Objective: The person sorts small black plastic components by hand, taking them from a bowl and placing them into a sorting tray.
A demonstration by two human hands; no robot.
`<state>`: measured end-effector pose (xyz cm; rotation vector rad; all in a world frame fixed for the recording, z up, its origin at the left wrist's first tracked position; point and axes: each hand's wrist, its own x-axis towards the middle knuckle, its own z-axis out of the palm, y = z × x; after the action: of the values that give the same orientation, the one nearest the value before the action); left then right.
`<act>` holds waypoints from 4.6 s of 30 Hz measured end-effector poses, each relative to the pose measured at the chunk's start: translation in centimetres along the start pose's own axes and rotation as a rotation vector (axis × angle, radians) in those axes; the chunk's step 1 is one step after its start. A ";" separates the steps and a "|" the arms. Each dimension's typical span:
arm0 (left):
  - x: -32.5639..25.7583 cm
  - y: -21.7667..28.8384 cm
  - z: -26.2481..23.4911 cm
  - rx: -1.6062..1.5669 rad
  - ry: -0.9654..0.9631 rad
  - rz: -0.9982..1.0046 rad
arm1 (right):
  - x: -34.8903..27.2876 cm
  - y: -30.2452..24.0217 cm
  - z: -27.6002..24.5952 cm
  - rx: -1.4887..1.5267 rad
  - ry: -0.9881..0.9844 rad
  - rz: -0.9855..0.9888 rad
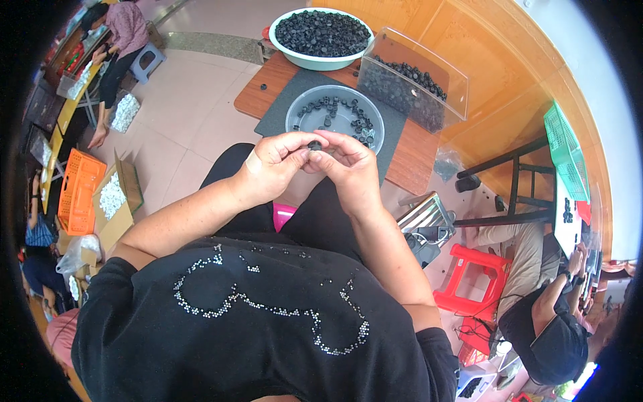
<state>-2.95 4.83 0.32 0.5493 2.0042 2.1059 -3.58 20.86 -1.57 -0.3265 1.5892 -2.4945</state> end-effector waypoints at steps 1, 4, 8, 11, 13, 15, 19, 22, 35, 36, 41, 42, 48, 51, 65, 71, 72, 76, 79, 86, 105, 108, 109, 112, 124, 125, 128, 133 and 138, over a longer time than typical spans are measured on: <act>0.0 -0.1 -0.1 -0.001 -0.001 0.001 | 0.0 0.2 -0.2 -0.001 0.000 -0.001; 0.0 -0.3 -0.3 -0.051 -0.026 -0.016 | 0.2 0.4 -0.4 -0.082 -0.032 -0.105; -0.1 -0.3 -0.2 -0.066 -0.047 -0.035 | 0.1 0.1 -0.2 -0.098 -0.056 -0.108; -0.3 -0.7 -0.2 -0.107 -0.033 -0.026 | 0.1 0.5 -0.1 -0.135 -0.057 -0.119; -0.3 -1.0 -0.2 -0.100 -0.020 -0.019 | 0.1 0.9 -0.2 -0.173 -0.057 -0.138; -0.3 -1.4 -0.1 -0.078 -0.024 -0.045 | 0.1 1.4 -0.4 -0.300 -0.011 -0.182; -0.4 -1.7 -0.2 -0.107 -0.007 -0.044 | 0.3 2.0 -0.4 -0.291 -0.029 -0.174; 0.0 -2.0 -0.3 -0.267 0.025 -0.163 | 0.4 2.4 -0.2 -0.267 0.021 -0.161; -0.5 -8.5 -5.2 -0.427 0.118 -0.647 | 5.0 2.4 -6.3 -0.776 0.225 0.080; -0.5 -8.9 -5.3 -0.421 0.117 -0.659 | 6.7 0.9 -7.3 -0.577 0.299 -0.031; 0.1 -9.4 -5.1 -0.440 0.105 -0.683 | 13.0 -0.9 -12.2 -0.694 0.570 -0.146; 0.3 -9.3 -5.1 -0.431 0.084 -0.682 | 13.4 -0.1 -13.3 -0.999 0.484 -0.083; -0.1 -10.0 -6.1 -0.406 0.076 -0.685 | 11.6 5.4 -10.5 -1.849 -0.137 -0.197; 0.3 -9.9 -6.1 -0.406 0.059 -0.691 | 12.2 6.9 -11.5 -1.919 -0.059 -0.161; 1.4 -10.1 -4.9 -0.379 0.060 -0.713 | 8.8 6.9 -7.5 -1.230 0.043 -0.158; 1.1 -10.3 -5.0 -0.719 0.168 -0.681 | 4.6 7.6 -1.8 -1.206 -0.205 -0.377; 0.9 -10.8 -5.1 -0.690 0.182 -0.675 | 4.3 7.6 -1.7 -1.207 -0.204 -0.376; 0.8 -11.9 -6.1 -0.730 0.252 -0.643 | 4.9 7.3 -2.4 -1.088 -0.094 -0.192; 0.8 -11.8 -6.5 -0.765 0.307 -0.634 | 7.3 7.1 -6.0 -1.326 0.017 -0.112; 0.7 -11.8 -6.4 -0.789 0.286 -0.658 | 8.7 8.0 -7.0 -1.701 -0.142 -0.026; 0.8 -11.3 -6.9 -0.742 0.363 -0.683 | 8.6 7.3 -6.2 -1.351 0.040 -0.037; 1.2 -10.9 -6.5 -0.800 0.325 -0.676 | 7.8 6.1 -5.7 -0.519 0.182 0.300; 1.2 -10.7 -6.3 -0.835 0.300 -0.674 | 7.2 5.9 -5.5 -0.308 0.164 0.325; 1.4 -9.9 -5.8 -0.893 0.217 -0.647 | 5.4 5.4 -4.4 -0.027 0.129 0.351; 1.2 -7.8 -4.4 -0.929 0.147 -0.580 | 3.4 3.9 -0.5 -0.336 0.089 0.142; 1.1 -7.7 -4.3 -0.926 0.145 -0.578 | 3.3 4.0 -0.6 -0.490 0.094 0.087; 1.0 -7.3 -4.1 -0.958 0.128 -0.558 | 3.0 3.5 -0.2 -0.676 0.090 0.009; 0.9 -7.1 -4.0 -0.926 0.126 -0.539 | 2.8 3.2 -0.5 -0.834 0.067 -0.085; 0.6 -7.0 -3.6 -0.756 0.156 -0.508 | 2.5 2.5 0.0 -1.160 -0.065 -0.333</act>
<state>-5.72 2.20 -6.59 -0.2320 1.0703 2.3474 -5.93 19.15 -3.65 -0.8230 2.9477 -1.3724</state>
